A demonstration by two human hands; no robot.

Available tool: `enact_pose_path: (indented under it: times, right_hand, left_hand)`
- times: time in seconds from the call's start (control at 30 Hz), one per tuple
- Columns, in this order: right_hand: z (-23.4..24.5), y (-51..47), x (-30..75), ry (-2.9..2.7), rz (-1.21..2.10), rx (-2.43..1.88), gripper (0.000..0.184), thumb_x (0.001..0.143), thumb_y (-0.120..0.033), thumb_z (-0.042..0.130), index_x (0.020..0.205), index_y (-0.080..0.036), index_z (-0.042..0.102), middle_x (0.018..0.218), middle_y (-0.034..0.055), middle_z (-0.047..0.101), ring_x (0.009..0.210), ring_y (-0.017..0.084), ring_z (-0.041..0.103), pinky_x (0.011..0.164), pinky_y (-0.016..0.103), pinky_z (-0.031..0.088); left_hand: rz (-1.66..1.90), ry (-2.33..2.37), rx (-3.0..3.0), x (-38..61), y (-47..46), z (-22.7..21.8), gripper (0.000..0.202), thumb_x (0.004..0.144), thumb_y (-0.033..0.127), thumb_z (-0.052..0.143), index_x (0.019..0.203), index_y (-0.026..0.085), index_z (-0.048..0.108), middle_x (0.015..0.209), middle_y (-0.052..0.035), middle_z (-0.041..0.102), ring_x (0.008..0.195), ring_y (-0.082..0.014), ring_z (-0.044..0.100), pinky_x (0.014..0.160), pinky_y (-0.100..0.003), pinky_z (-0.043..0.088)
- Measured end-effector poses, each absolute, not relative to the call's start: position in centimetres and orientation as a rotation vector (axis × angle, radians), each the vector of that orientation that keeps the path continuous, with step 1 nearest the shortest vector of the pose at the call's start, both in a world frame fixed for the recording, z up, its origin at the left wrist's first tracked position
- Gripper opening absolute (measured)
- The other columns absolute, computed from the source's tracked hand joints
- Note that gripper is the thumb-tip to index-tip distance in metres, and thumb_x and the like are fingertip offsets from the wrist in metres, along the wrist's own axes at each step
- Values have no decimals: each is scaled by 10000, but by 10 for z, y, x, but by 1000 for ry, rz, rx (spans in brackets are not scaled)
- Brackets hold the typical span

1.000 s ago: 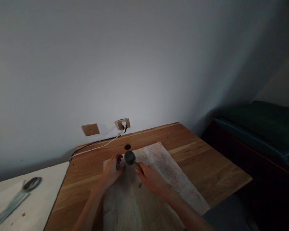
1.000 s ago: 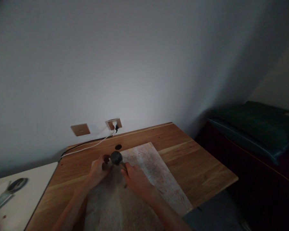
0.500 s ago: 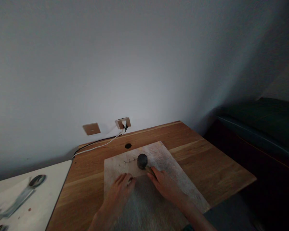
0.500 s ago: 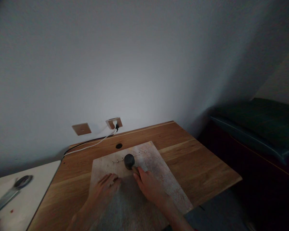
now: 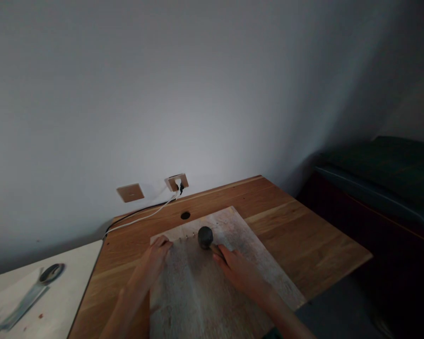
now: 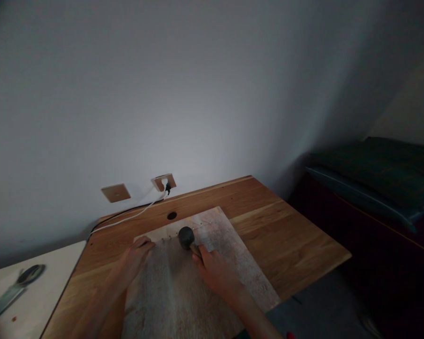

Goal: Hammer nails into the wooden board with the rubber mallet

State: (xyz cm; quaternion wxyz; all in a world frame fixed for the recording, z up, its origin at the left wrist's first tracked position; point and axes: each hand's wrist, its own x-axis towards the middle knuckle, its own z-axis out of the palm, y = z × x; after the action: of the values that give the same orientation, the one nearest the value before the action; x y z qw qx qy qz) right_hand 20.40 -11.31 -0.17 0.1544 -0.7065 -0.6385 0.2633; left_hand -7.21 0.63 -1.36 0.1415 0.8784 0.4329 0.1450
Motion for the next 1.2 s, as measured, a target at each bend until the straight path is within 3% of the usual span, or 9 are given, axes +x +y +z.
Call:
enact_pose_path:
  times: [0.33,0.53,0.7,0.87,1.0,1.2]
  right_hand:
    - [2,-113,203,-1823,771,-2048,410,1063,-436,378,1299,-229,642,1025,122,750,961,296,717,790,368,502]
    - [-2,-112,204,-1807,773,-2045,395,1062,-435,373,1240,-224,656,1001,119,744,932,288,710,761,360,484]
    - [-1,-112,204,-1812,817,-1964,348,1060,-410,400,1188,-227,666,960,92,746,893,252,709,709,318,458]
    - [9,-105,189,-1846,865,-1792,278,1055,-361,440,1068,-216,677,881,44,741,828,202,693,672,278,426]
    - [16,-87,169,-1856,844,-1734,246,1046,-340,463,1048,-211,672,858,33,735,825,193,690,674,270,404]
    - [19,-65,146,-1864,790,-1760,275,1043,-368,460,1072,-205,679,914,65,747,872,217,706,654,272,365]
  left_hand:
    - [387,1284,2603,-66,11,-15,367,866,44,406,899,207,733,1009,-74,647,951,-219,638,867,-319,491]
    - [707,1224,2326,-60,22,-25,247,919,193,499,1005,214,729,1027,-76,740,978,-228,694,934,-367,546]
    - [843,1315,2171,-64,26,-41,172,879,279,580,949,235,731,1026,-53,757,1022,-246,694,969,-403,557]
    - [1051,1288,2123,-66,29,-50,143,827,298,617,894,217,714,1112,-81,664,860,-212,689,819,-382,611]
    - [1062,1308,2159,-67,27,-49,178,850,344,607,826,214,727,1026,-84,665,922,-238,678,822,-377,591]
    - [947,1328,2142,-69,20,-43,191,835,224,584,921,227,754,968,-65,742,971,-254,697,895,-381,560]
